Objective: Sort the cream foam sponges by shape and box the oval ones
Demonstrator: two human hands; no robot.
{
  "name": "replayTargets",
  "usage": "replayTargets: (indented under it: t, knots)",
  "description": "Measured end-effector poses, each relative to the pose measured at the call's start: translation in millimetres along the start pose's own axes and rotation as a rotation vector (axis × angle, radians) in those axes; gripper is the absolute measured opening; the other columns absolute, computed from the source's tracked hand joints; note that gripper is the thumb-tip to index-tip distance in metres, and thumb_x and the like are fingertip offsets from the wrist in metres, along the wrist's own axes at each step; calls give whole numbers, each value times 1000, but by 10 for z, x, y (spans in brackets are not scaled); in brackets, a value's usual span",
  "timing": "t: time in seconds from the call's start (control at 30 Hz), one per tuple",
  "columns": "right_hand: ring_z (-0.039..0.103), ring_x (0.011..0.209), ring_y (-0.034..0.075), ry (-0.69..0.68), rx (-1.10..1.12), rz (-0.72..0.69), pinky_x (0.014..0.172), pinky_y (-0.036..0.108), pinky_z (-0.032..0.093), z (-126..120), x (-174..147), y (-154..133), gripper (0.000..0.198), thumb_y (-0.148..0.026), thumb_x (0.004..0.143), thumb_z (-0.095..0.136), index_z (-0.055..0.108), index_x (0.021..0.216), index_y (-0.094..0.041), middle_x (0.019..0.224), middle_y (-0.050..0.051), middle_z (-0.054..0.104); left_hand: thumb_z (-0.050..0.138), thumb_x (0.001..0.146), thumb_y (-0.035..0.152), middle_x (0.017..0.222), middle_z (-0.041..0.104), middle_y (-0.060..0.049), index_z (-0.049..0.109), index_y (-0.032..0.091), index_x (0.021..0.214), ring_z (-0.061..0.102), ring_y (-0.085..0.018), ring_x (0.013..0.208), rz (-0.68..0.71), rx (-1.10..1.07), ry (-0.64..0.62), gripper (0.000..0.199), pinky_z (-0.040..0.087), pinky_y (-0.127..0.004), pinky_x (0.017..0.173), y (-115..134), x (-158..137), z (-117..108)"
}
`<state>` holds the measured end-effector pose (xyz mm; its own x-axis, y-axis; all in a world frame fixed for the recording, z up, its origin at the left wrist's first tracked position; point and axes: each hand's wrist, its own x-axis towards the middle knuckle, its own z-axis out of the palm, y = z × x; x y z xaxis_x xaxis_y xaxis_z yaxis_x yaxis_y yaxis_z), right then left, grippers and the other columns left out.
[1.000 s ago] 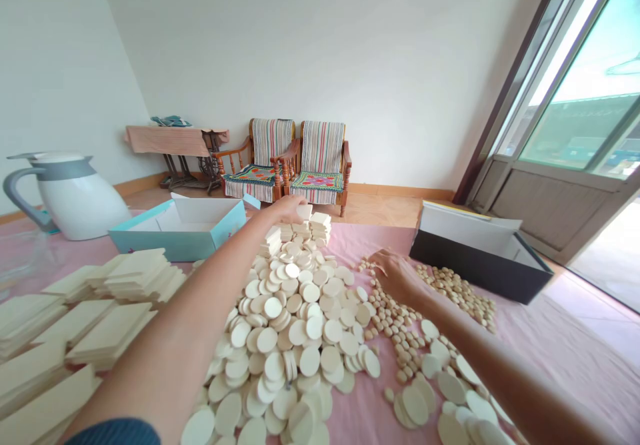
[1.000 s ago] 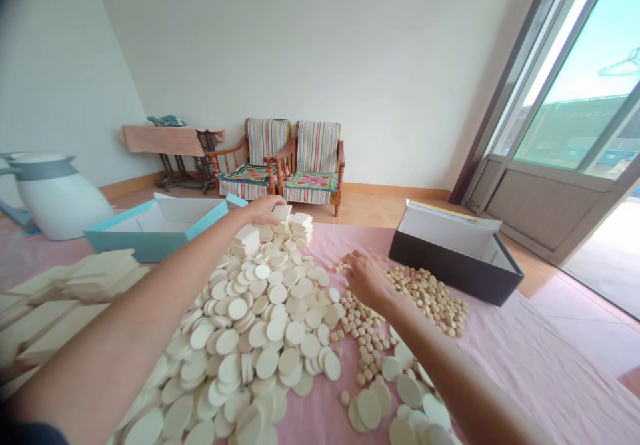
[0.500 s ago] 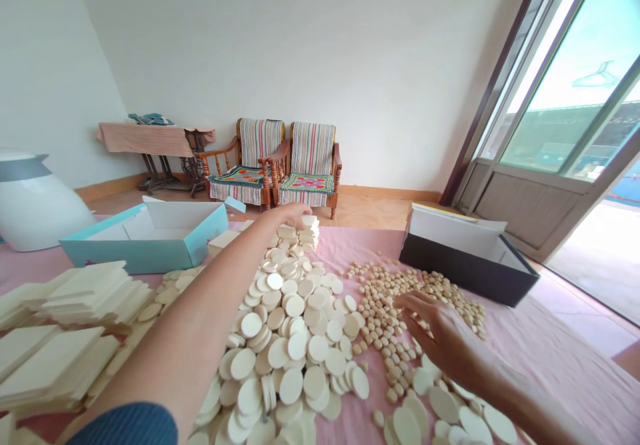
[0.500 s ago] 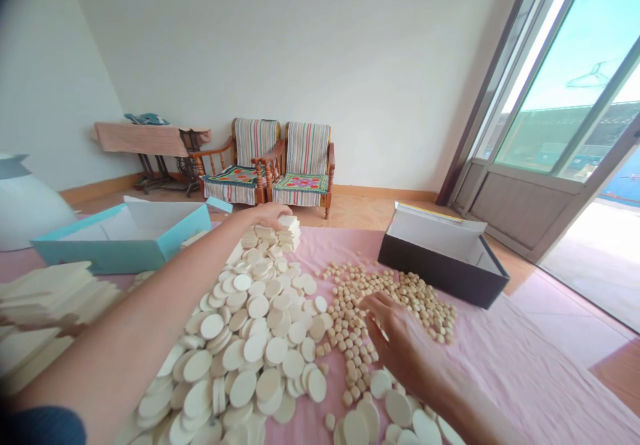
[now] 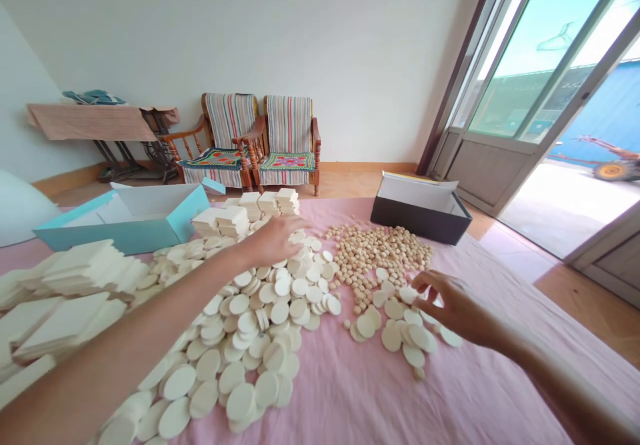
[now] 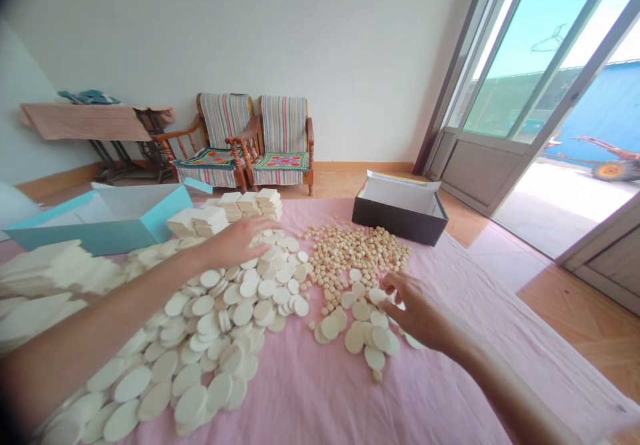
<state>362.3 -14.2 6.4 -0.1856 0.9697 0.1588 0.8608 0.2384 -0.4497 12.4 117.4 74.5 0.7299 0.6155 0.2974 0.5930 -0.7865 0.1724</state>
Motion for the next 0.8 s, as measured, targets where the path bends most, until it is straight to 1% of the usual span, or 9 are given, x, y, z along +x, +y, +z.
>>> replayTargets:
  t: [0.07, 0.17, 0.3, 0.43, 0.53, 0.6, 0.67, 0.73, 0.8]
  knots:
    - [58, 80, 17, -12, 1, -19, 71, 30, 45, 79, -20, -20, 16, -31, 81, 54, 61, 91, -20, 91, 6, 63, 54, 81, 19, 112, 64, -6, 60, 21, 113, 58, -21, 104, 97, -73, -24, 32, 42, -35, 95, 364, -102, 135]
    - [56, 92, 20, 12, -23, -70, 80, 32, 43, 204, 57, -103, 26, -27, 80, 55, 61, 105, -20, 101, 8, 62, 54, 85, 20, 93, 66, -6, 64, 19, 97, 59, -21, 92, 171, -89, -119, 16, 44, -34, 86, 830, -172, 377]
    - [54, 98, 21, -24, -111, -118, 87, 32, 38, 290, 205, -243, 29, -18, 80, 54, 62, 107, -19, 101, 8, 63, 59, 83, 20, 94, 63, -7, 61, 18, 98, 57, -21, 93, 294, -86, -156, 15, 43, -32, 85, 1182, -186, 676]
    - [54, 88, 18, -45, -158, -74, 77, 27, 38, 319, 262, -271, 20, -15, 79, 53, 63, 96, -16, 95, 8, 60, 57, 87, 27, 96, 60, -7, 59, 18, 100, 55, -20, 93, 304, -39, -127, 16, 43, -31, 83, 1267, -201, 841]
    - [53, 77, 15, 0, -120, -49, 69, 24, 37, 342, 278, -199, 9, -17, 80, 50, 59, 80, -16, 83, 5, 58, 55, 89, 27, 94, 59, -7, 59, 18, 95, 54, -19, 92, 302, -8, -116, 12, 43, -31, 83, 1277, -225, 869]
    - [50, 69, 13, 32, -70, -20, 64, 24, 36, 332, 290, -157, 13, -20, 81, 48, 55, 71, -17, 73, 2, 56, 53, 90, 27, 92, 59, -7, 59, 17, 91, 55, -20, 91, 306, 3, -107, 11, 43, -32, 83, 1286, -242, 871]
    - [48, 63, 12, 63, -11, 2, 60, 23, 34, 284, 294, -158, 15, -22, 82, 47, 55, 71, -17, 67, 0, 55, 49, 91, 26, 90, 59, -7, 58, 16, 89, 55, -20, 90, 311, 1, -94, 14, 44, -33, 83, 1295, -259, 883]
    - [47, 60, 11, 23, 36, -12, 57, 23, 33, 212, 281, -212, 15, -22, 81, 46, 60, 76, -17, 65, -1, 56, 46, 92, 25, 90, 59, -8, 59, 16, 89, 56, -20, 89, 314, -1, -81, 16, 45, -33, 82, 1301, -274, 913]
    - [47, 58, 10, -98, 26, -26, 54, 22, 31, 147, 253, -296, 15, -22, 78, 49, 63, 77, -18, 63, -2, 57, 44, 93, 23, 89, 59, -8, 59, 15, 87, 56, -19, 88, 310, 6, -70, 18, 45, -33, 80, 1301, -286, 957]
